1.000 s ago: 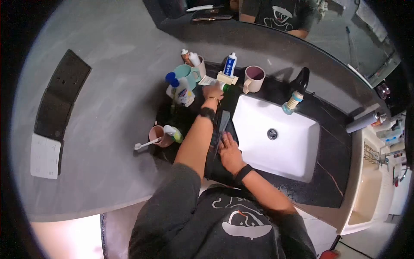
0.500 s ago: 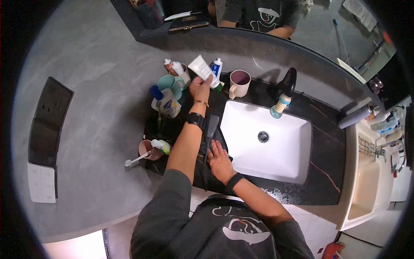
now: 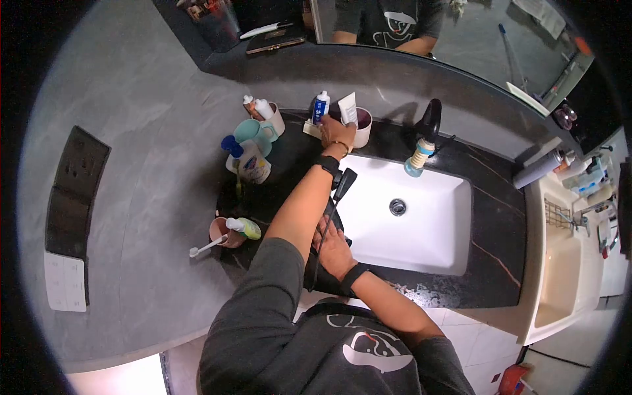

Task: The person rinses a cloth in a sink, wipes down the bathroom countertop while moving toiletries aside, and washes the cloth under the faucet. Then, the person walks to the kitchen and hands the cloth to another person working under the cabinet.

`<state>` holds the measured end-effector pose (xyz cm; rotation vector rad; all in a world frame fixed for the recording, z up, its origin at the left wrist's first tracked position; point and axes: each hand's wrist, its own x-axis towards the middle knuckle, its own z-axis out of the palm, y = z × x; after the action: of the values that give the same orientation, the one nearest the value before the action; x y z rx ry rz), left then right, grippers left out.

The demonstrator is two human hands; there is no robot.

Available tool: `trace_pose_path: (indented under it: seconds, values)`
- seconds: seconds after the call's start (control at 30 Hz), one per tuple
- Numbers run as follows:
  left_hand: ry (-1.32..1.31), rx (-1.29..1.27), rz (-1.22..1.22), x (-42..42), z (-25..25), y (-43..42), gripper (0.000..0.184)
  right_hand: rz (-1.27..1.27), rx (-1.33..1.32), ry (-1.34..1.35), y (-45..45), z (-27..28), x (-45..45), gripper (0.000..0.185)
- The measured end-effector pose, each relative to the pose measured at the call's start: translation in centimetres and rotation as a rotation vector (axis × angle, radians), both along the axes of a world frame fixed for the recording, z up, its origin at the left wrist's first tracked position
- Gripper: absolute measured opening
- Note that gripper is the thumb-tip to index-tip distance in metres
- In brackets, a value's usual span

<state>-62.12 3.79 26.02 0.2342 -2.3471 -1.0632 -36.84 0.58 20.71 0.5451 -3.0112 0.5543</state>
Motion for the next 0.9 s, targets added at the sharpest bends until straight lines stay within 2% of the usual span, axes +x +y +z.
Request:
trace_pose_path:
  seconds: [0.07, 0.2, 0.23, 0.27, 0.33, 0.4, 0.43, 0.53, 0.57, 0.67, 0.7, 0.73, 0.8, 0.83, 0.9]
  values:
    - [-0.711, 0.34, -0.283, -2.5, -1.1, -0.9, 0.02, -0.009, -0.018, 0.034, -0.1, -0.3, 0.1, 0.042]
    - [-0.728, 0.457, -0.284, -2.0, 0.4, -3.4, 0.024, -0.006, 0.039, 0.07, 0.1, 0.2, 0.1, 0.038]
    - [-0.751, 0.397, -0.293, -3.2, -0.8, -4.8, 0.026, -0.021, -0.012, 0.075, 0.0, 0.3, 0.0, 0.036]
    - [-0.646, -0.059, -0.417, -5.7, -3.6, -6.9, 0.026, -0.018, -0.018, 0.074, 0.0, 0.3, 0.0, 0.036]
    - [-0.667, 0.164, -0.299, -5.7, -4.1, -10.5, 0.029, -0.017, -0.06, 0.095, 0.1, 0.3, 0.0, 0.036]
    - [-0.342, -0.206, -0.454, -3.5, -3.2, -14.3, 0.028, -0.019, -0.06, 0.096, 0.0, 0.1, 0.0, 0.035]
    - [-0.531, -0.013, -0.293, -3.1, -1.7, -14.8, 0.03, -0.023, -0.042, 0.095, 0.0, 0.2, 0.0, 0.035]
    - [-0.255, -0.988, -0.269, -13.3, -15.0, -20.7, 0.025, -0.025, -0.013, 0.071, -0.1, 0.5, 0.0, 0.036]
    - [-0.254, -0.989, -0.27, -12.8, -14.1, -20.6, 0.025, -0.023, -0.011, 0.069, -0.1, 0.5, -0.1, 0.036]
    - [-0.464, -0.997, -0.275, -7.6, -6.2, -18.9, 0.037, -0.024, -0.001, 0.07, 0.0, 0.4, 0.0, 0.037]
    - [-0.535, -0.938, -0.274, -6.7, -5.1, -17.6, 0.025, -0.023, 0.006, 0.077, 0.0, 0.3, 0.1, 0.036]
    - [-0.541, -0.936, -0.276, -7.3, -6.2, -18.0, 0.025, -0.021, 0.007, 0.071, 0.0, 0.3, 0.1, 0.036]
    - [-0.403, -0.587, -0.122, -8.5, -8.1, -18.7, 0.032, -0.022, 0.015, 0.081, 0.1, 0.3, 0.1, 0.037]
    - [-0.392, -0.443, -0.098, -3.8, -2.3, -16.5, 0.032, -0.023, 0.016, 0.08, 0.2, 0.4, 0.1, 0.037]
    - [-0.431, -0.446, -0.097, -2.3, -0.7, -16.6, 0.032, -0.021, -0.001, 0.05, 0.1, 0.4, 0.0, 0.037]
